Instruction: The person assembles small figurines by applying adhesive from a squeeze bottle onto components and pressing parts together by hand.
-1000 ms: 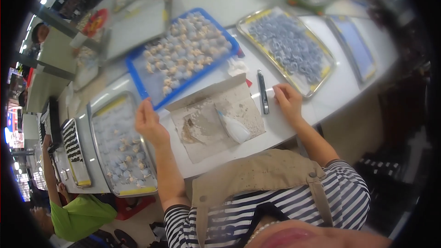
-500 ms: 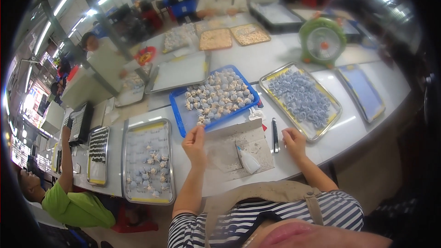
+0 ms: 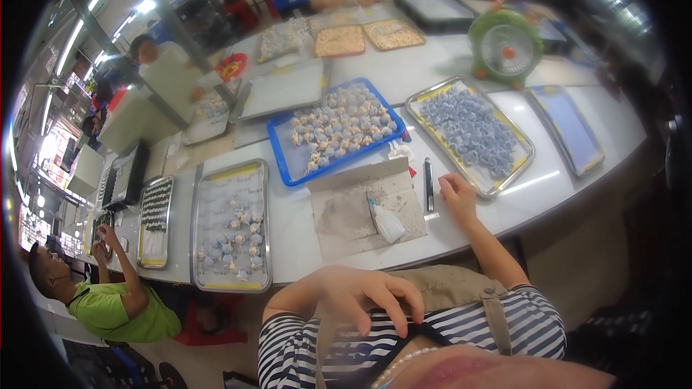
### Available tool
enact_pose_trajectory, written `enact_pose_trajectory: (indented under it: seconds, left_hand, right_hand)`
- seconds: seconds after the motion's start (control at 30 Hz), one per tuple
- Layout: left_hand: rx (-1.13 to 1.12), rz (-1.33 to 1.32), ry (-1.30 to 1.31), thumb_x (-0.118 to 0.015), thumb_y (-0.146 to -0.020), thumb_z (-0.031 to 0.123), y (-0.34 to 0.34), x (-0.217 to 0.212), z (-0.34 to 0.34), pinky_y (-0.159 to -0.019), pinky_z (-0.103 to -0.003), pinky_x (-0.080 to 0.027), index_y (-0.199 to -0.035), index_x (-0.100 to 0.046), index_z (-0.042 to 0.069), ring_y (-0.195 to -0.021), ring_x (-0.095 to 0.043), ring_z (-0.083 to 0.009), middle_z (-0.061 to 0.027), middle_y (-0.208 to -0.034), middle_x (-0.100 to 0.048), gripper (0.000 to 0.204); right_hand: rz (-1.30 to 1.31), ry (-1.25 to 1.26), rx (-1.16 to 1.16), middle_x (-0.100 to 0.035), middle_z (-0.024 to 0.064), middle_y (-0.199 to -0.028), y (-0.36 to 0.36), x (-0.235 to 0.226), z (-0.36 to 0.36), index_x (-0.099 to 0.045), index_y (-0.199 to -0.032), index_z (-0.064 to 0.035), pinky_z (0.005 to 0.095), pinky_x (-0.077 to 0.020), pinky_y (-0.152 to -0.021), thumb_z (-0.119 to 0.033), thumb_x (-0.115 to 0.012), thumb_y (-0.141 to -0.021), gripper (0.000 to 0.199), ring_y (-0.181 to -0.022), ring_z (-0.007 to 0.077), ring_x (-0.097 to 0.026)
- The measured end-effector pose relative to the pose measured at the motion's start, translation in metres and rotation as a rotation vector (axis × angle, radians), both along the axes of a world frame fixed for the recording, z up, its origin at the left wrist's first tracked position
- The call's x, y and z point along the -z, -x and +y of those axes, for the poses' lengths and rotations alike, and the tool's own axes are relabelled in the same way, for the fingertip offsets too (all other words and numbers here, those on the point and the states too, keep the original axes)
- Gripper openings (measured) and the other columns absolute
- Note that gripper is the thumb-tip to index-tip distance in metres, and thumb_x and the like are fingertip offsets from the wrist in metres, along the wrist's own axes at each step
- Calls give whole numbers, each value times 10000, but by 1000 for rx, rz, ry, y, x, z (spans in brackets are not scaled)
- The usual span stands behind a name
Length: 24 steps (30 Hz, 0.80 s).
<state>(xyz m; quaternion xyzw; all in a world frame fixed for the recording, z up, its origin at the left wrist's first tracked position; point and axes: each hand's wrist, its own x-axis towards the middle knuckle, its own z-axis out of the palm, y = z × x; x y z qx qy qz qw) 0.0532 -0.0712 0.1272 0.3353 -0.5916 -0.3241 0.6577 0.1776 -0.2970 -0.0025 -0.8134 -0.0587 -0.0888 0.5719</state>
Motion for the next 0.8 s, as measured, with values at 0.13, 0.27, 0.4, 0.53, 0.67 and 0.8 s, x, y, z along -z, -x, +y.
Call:
enact_pose_trajectory:
  seconds: [0.13, 0.27, 0.4, 0.53, 0.67, 0.8]
  left_hand:
    - [-33, 7, -128, -605, -795, 387, -4, 4, 7, -901, -359, -312, -939, -592, 16, -1023, -432, -261, -115, -1072, -485, 398]
    - [-114, -39, -150, -617, -787, 314, -3, 10, 5, -850, -370, -337, -930, -597, 56, -942, -449, -271, -112, -991, -508, 296]
    - [-172, -124, -83, -630, -787, 277, -8, 13, -1, -747, -373, -374, -827, -619, 2, -796, -519, -290, -118, -827, -577, 278]
    - [-106, -19, -74, -622, -769, 306, -8, 32, -6, -775, -340, -356, -770, -592, 44, -859, -463, -246, -71, -853, -543, 263]
    - [-252, 82, -104, -625, -769, 330, 6, 21, -14, -797, -348, -366, -787, -618, 8, -860, -484, -252, -86, -847, -553, 323]
    - [-241, 71, -268, -638, -763, 326, 5, 26, -8, -803, -340, -382, -837, -627, 9, -877, -498, -254, -89, -845, -572, 326]
  right_hand:
    - [3, 13, 9, -592, 65, -614, -7, 6, 2, -615, -833, -3, 242, -418, -519, -157, -563, -799, 167, -556, 105, -543]
    - [-97, 106, -8, -587, 31, -623, -12, 7, 5, -617, -844, -7, 197, -403, -495, -152, -583, -816, 151, -539, 56, -521]
    - [-25, 52, -25, -586, 24, -629, -15, 9, 5, -616, -850, -8, 191, -404, -497, -151, -582, -818, 150, -544, 54, -519]
    - [-19, -26, 31, -580, 11, -637, -9, 19, -4, -619, -855, -11, 180, -402, -496, -146, -580, -821, 144, -552, 53, -512]
    - [-41, 44, 6, -575, 10, -632, -3, 11, -1, -618, -839, -13, 185, -400, -498, -144, -580, -819, 138, -554, 48, -512]
    - [-77, 84, 17, -596, 69, -619, -14, 27, -7, -622, -844, -19, 250, -423, -523, -180, -561, -796, 178, -540, 117, -544]
